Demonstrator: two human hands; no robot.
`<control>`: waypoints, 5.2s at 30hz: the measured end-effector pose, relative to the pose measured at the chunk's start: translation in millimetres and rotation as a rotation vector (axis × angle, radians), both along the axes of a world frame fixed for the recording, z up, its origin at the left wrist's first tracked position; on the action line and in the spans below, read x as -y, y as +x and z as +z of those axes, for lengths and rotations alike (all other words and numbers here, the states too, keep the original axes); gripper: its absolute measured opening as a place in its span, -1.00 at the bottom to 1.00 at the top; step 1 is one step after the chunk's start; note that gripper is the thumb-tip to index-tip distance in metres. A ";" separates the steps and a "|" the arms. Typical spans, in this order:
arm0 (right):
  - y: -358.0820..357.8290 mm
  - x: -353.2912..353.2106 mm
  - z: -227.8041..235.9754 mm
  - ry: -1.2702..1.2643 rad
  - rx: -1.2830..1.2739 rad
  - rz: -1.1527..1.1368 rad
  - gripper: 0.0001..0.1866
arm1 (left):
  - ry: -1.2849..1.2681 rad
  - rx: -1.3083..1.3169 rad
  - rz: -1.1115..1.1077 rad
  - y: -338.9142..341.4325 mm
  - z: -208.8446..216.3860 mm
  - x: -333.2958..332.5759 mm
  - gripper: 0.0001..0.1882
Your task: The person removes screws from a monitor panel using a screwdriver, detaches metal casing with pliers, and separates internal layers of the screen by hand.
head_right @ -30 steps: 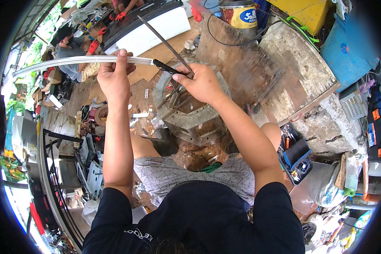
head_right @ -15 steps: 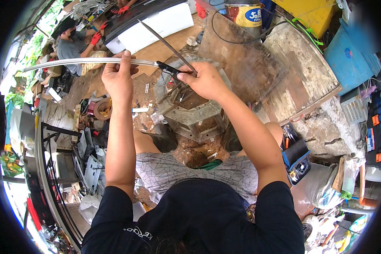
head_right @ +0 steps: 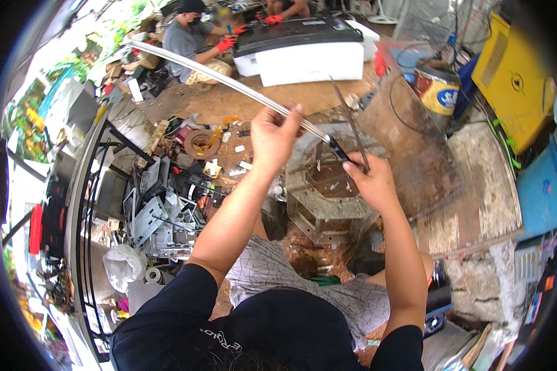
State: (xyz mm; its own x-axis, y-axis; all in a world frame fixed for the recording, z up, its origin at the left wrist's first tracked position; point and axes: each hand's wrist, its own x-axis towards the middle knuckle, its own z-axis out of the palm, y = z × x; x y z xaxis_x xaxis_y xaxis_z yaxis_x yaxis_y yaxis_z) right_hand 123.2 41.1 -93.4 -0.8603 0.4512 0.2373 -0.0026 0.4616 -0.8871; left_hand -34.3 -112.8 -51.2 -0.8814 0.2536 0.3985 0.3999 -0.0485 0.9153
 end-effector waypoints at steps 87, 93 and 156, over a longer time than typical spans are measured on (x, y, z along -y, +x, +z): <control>6.7 -4.3 -46.6 -0.436 -0.184 0.262 -0.77 | -0.263 -0.331 -0.116 23.2 58.0 -39.1 -0.49; 12.9 -1.9 -39.6 -0.565 -0.104 0.223 -0.71 | -0.336 -0.386 -0.083 13.4 65.7 -60.4 -0.29; 16.4 3.3 42.0 0.152 -0.077 -0.130 -0.75 | -0.079 -0.067 -0.624 26.5 -23.0 -31.4 0.07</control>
State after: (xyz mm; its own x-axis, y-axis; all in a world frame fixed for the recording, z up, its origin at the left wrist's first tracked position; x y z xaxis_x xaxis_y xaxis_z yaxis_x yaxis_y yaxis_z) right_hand 139.6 37.8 -51.3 -0.7739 0.5112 0.3739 0.0005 0.5909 -0.8068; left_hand -7.8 -81.4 -74.3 -0.5318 0.7428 0.4066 0.3742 -0.2247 0.8997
